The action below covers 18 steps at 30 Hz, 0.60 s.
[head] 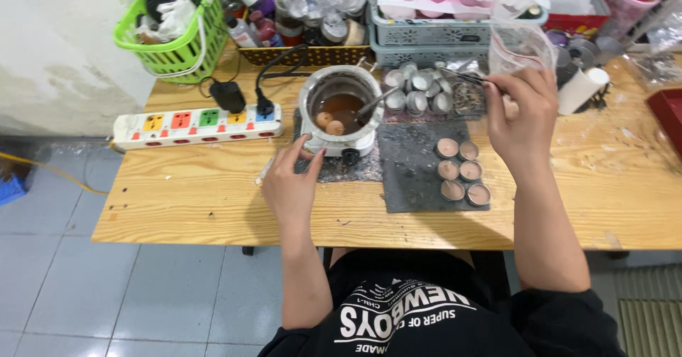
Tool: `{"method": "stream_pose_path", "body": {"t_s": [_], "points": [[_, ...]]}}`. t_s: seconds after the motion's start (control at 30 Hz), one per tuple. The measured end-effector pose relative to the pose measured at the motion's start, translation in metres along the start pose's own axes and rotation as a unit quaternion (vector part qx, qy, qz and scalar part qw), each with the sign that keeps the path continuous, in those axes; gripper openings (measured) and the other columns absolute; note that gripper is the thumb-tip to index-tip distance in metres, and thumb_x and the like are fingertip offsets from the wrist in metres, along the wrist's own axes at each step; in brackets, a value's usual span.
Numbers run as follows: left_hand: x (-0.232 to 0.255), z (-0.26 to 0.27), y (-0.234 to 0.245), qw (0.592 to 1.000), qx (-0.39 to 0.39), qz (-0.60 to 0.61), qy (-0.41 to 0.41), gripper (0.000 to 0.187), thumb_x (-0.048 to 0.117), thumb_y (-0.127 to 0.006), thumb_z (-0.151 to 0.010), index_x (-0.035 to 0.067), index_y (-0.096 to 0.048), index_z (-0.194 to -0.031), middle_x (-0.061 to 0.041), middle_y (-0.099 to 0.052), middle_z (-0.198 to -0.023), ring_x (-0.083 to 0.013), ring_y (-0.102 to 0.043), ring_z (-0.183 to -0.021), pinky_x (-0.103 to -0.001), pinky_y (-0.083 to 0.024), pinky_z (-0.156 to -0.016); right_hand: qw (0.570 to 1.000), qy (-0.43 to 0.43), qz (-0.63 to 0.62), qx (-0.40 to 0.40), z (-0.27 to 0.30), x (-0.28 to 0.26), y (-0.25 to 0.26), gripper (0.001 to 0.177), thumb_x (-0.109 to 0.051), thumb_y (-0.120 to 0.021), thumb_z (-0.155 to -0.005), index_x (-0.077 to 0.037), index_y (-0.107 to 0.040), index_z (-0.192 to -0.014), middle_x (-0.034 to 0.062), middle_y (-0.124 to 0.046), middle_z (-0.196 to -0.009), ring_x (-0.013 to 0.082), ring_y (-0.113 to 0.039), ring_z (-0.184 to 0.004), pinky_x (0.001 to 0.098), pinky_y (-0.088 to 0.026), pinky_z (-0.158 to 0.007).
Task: Melting and stirring wax in a small heating pot while preparing candle tins on a workbench.
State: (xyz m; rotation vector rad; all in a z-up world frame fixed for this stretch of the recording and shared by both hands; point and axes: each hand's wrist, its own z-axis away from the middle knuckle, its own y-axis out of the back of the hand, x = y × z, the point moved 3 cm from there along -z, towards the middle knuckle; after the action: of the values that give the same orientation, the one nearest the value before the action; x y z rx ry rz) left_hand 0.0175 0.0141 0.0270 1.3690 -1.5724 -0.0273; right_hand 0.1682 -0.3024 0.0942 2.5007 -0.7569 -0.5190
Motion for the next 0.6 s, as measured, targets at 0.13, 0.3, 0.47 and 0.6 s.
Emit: {"method": "stream_pose_path", "body": {"t_s": [0.13, 0.3, 0.47, 0.6], "points": [[0.003, -0.001, 0.002, 1.000, 0.006, 0.004, -0.010, 0.034, 0.029, -0.087, -0.083, 0.020, -0.079, -0.115, 0.005, -0.073, -0.084, -0.0150, -0.070, -0.078, -0.034, -0.052, -0.064, 0.994, -0.103, -0.018, 0.029, 0.040, 0.033, 0.006, 0.003, 0.003, -0.075, -0.105, 0.003, -0.073, -0.103, 0.0115, -0.063, -0.091, 0.0258, -0.056, -0.082, 0.0361, -0.044, -0.075], [0.002, 0.000, 0.003, 0.999, 0.021, -0.006, -0.028, 0.036, 0.028, -0.087, -0.082, 0.019, -0.079, -0.116, 0.004, -0.073, -0.084, -0.0172, -0.071, -0.080, -0.036, -0.052, -0.067, 0.977, -0.210, 0.047, 0.001, 0.072, 0.072, -0.018, 0.005, -0.003, -0.072, -0.102, 0.002, -0.074, -0.103, 0.0126, -0.067, -0.094, 0.0267, -0.065, -0.071, 0.0372, -0.049, -0.066], [0.003, -0.001, 0.003, 1.000, 0.009, -0.009, -0.006, 0.037, 0.028, -0.087, -0.082, 0.019, -0.079, -0.117, 0.005, -0.072, -0.083, -0.0175, -0.070, -0.078, -0.036, -0.051, -0.065, 0.978, -0.161, 0.130, -0.008, 0.056, 0.080, -0.051, 0.009, -0.009, -0.070, -0.100, -0.003, -0.076, -0.101, 0.0137, -0.068, -0.097, 0.0355, -0.067, -0.078, 0.0446, -0.052, -0.068], [0.005, -0.001, 0.003, 1.000, 0.010, -0.019, 0.003, 0.037, 0.030, -0.088, -0.081, 0.018, -0.079, -0.116, 0.004, -0.072, -0.082, -0.0189, -0.069, -0.075, -0.037, -0.050, -0.063, 0.981, -0.136, 0.135, -0.014, 0.052, 0.095, -0.077, 0.010, -0.011, -0.069, -0.100, -0.003, -0.074, -0.099, 0.0140, -0.068, -0.100, 0.0383, -0.068, -0.080, 0.0479, -0.052, -0.070]]}}
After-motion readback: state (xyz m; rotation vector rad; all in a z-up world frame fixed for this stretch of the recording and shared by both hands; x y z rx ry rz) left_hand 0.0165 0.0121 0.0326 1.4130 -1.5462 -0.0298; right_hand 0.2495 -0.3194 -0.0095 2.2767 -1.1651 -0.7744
